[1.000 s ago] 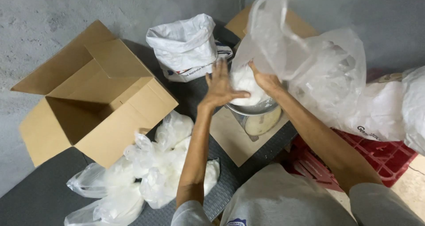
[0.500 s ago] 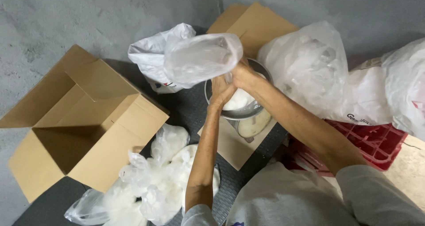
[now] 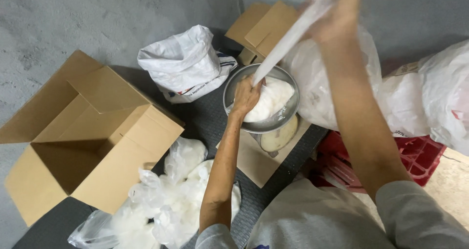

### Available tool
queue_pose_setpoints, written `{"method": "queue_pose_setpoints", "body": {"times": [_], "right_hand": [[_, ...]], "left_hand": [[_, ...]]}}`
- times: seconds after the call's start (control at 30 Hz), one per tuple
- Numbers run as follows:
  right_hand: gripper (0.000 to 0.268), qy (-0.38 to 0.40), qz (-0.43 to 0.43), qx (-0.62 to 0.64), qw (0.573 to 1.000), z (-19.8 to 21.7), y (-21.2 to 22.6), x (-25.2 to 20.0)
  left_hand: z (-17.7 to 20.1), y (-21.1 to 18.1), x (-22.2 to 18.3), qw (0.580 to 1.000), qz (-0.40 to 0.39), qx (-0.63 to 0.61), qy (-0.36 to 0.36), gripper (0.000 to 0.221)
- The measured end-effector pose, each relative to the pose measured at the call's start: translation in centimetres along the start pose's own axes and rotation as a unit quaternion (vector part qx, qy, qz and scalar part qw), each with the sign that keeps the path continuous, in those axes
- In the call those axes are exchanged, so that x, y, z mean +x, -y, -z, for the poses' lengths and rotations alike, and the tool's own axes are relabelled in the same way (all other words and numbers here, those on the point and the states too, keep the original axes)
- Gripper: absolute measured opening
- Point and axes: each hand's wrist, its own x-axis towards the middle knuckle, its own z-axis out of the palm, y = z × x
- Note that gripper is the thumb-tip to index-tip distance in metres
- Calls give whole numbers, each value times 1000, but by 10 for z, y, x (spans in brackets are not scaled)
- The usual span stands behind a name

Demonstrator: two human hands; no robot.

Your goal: The recorder is weighing white powder on a scale and transferring it into individual plastic bags.

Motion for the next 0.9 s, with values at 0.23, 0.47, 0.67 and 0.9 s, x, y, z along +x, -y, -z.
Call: {"method": "queue_pose_setpoints", "body": {"times": [0.23,0.47,0.67,0.9], "right_hand": [[30,84,451,-597,657,33,6,2],[89,331,239,-863,296,3,-77,-77],[55,227,7,-919,322,46,-41,-68],[27,193,88,-645,734,76,39,-72]], "left_hand": [[-10,14,11,994,-33,94,36,25],[-13,35,14,981,-167,94,-7,34],[3,40,15,999,-51,19,-4,45],[51,-21,32,956,88,-110,258,38]]}}
